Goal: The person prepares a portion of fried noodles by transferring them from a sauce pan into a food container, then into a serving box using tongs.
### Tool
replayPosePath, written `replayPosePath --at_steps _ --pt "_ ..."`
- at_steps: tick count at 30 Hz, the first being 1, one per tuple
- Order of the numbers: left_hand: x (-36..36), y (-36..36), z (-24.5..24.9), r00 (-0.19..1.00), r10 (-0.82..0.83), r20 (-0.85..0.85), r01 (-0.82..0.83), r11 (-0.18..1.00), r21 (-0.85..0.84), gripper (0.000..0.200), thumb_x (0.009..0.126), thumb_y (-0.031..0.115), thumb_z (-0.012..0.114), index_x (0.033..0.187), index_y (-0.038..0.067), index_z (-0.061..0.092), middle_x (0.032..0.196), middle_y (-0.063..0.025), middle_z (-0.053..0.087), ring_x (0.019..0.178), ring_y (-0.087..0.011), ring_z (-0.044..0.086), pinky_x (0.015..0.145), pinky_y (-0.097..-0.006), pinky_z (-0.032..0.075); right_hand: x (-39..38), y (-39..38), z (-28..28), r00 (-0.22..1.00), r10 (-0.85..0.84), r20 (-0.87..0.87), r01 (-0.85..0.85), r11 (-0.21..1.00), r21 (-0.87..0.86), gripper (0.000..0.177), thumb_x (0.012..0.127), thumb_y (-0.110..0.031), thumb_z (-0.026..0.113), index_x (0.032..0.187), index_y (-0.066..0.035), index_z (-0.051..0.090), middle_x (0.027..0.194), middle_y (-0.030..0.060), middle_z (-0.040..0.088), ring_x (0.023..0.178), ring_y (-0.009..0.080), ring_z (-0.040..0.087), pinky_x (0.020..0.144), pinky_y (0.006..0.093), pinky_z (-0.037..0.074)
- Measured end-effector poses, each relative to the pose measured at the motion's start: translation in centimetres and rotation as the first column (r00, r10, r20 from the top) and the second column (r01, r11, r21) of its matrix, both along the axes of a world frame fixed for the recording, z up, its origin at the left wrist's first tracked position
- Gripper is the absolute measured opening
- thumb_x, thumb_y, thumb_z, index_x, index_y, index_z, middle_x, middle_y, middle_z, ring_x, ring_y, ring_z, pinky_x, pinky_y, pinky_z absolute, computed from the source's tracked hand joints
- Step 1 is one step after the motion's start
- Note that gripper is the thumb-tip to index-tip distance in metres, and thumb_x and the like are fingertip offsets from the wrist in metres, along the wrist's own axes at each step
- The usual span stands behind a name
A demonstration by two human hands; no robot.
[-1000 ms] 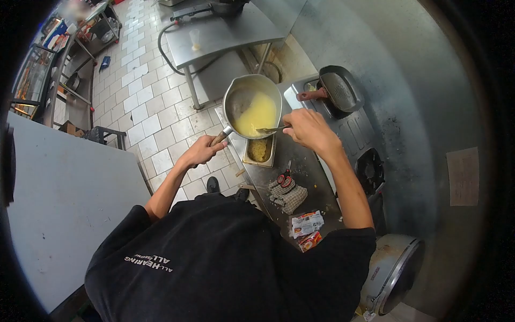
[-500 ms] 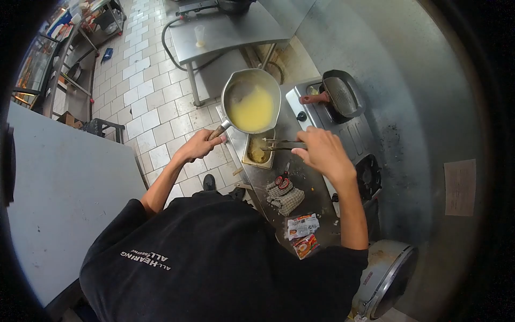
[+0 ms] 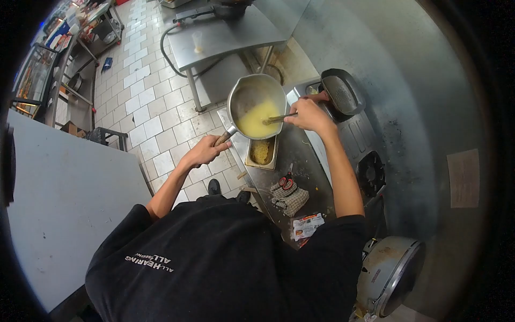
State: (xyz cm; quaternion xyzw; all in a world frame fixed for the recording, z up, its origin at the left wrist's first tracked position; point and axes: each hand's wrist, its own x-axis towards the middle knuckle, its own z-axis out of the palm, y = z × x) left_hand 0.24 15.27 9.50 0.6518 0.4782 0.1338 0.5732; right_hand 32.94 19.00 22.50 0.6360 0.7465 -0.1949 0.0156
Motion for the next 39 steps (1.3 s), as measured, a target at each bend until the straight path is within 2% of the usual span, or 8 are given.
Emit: replayPosePath --at_steps 3,6,19,25,26,28,33,39 --pt "0.1 -0.2 -0.3 1.0 -0.016 0.02 0.016 1.0 0.014 0.048 0.095 0.045 0.061 0.073 0.003 0.054 0.055 0.0033 0.04 0.046 -0.0086 0.039 0.041 -0.0296 0.034 -0.7 -1.4 -0.7 0.991 0.102 -0.089 -0.105 0.994 -0.039 0.029 0.083 -0.02 0.074 0.088 0.007 0.065 0.077 0.0221 0.067 0.079 0.0372 0.068 0.074 0.0405 0.051" --pt "0.1 -0.4 -0.8 1.0 -0.028 0.014 0.028 1.0 0.002 0.048 0.095 0.045 0.062 0.072 0.003 0.052 0.054 0.0031 0.04 0.045 -0.0087 0.039 0.041 -0.0297 0.034 -0.8 -2.7 -0.7 0.969 0.215 -0.122 -0.209 0.976 0.063 0.024 0.083 -0.017 0.072 0.09 0.005 0.064 0.082 0.0225 0.068 0.079 0.0378 0.066 0.072 0.0422 0.05" --pt "0.5 0.8 0.2 0.999 -0.041 -0.029 0.04 0.999 -0.035 0.045 0.094 0.046 0.062 0.08 0.004 0.057 0.054 0.0045 0.039 0.042 -0.0077 0.037 0.038 -0.028 0.032 0.8 -5.9 5.5 0.98 0.199 -0.021 -0.195 0.973 0.124 0.023 0.084 -0.022 0.071 0.093 -0.002 0.065 0.083 0.0147 0.064 0.081 0.0341 0.061 0.073 0.043 0.046" --pt "0.5 1.4 -0.2 1.0 -0.026 -0.002 0.026 0.999 -0.048 0.044 0.095 0.045 0.06 0.084 0.003 0.06 0.054 0.005 0.039 0.042 -0.0078 0.038 0.037 -0.0276 0.031 1.0 -8.5 5.1 0.973 0.231 0.012 -0.229 0.955 0.191 0.021 0.084 -0.022 0.07 0.094 -0.005 0.065 0.088 0.0149 0.063 0.083 0.0382 0.062 0.072 0.0468 0.047" --pt "0.5 1.7 0.2 1.0 -0.023 0.0 0.023 0.999 -0.041 0.044 0.095 0.045 0.06 0.084 0.003 0.06 0.054 0.005 0.039 0.042 -0.0078 0.038 0.037 -0.0276 0.031 0.7 -9.1 4.6 0.983 0.18 0.024 -0.182 0.969 0.168 0.021 0.084 -0.023 0.07 0.095 -0.006 0.065 0.089 0.0145 0.063 0.084 0.0384 0.062 0.073 0.0474 0.047" --pt "0.6 1.4 0.9 1.0 -0.005 -0.001 0.005 0.999 -0.045 0.051 0.094 0.046 0.062 0.067 0.005 0.049 0.055 0.0003 0.044 0.045 -0.011 0.042 0.041 -0.0312 0.036 0.3 -10.4 3.5 0.993 0.113 0.022 -0.115 0.986 0.123 0.023 0.084 -0.023 0.071 0.099 -0.008 0.063 0.093 0.0138 0.063 0.085 0.039 0.063 0.074 0.0484 0.049" --pt "0.4 1.7 1.9 1.0 0.011 0.004 -0.011 0.996 -0.089 0.048 0.094 0.045 0.062 0.071 0.005 0.049 0.057 0.0009 0.045 0.044 -0.0094 0.041 0.039 -0.0291 0.034 -0.6 -13.6 4.6 0.991 0.089 0.102 -0.105 0.981 0.161 0.026 0.084 -0.022 0.071 0.104 -0.006 0.066 0.093 0.0129 0.062 0.083 0.0373 0.063 0.072 0.046 0.049" --pt "1.0 1.2 1.7 0.999 -0.043 0.01 0.044 0.983 -0.177 0.046 0.095 0.044 0.062 0.072 0.007 0.045 0.058 0.0025 0.042 0.044 -0.0079 0.038 0.037 -0.0268 0.032 -0.5 -16.8 3.2 0.982 -0.164 -0.095 0.181 0.959 0.217 0.031 0.085 -0.022 0.072 0.109 -0.004 0.065 0.092 0.0158 0.062 0.083 0.0371 0.064 0.072 0.0439 0.05"
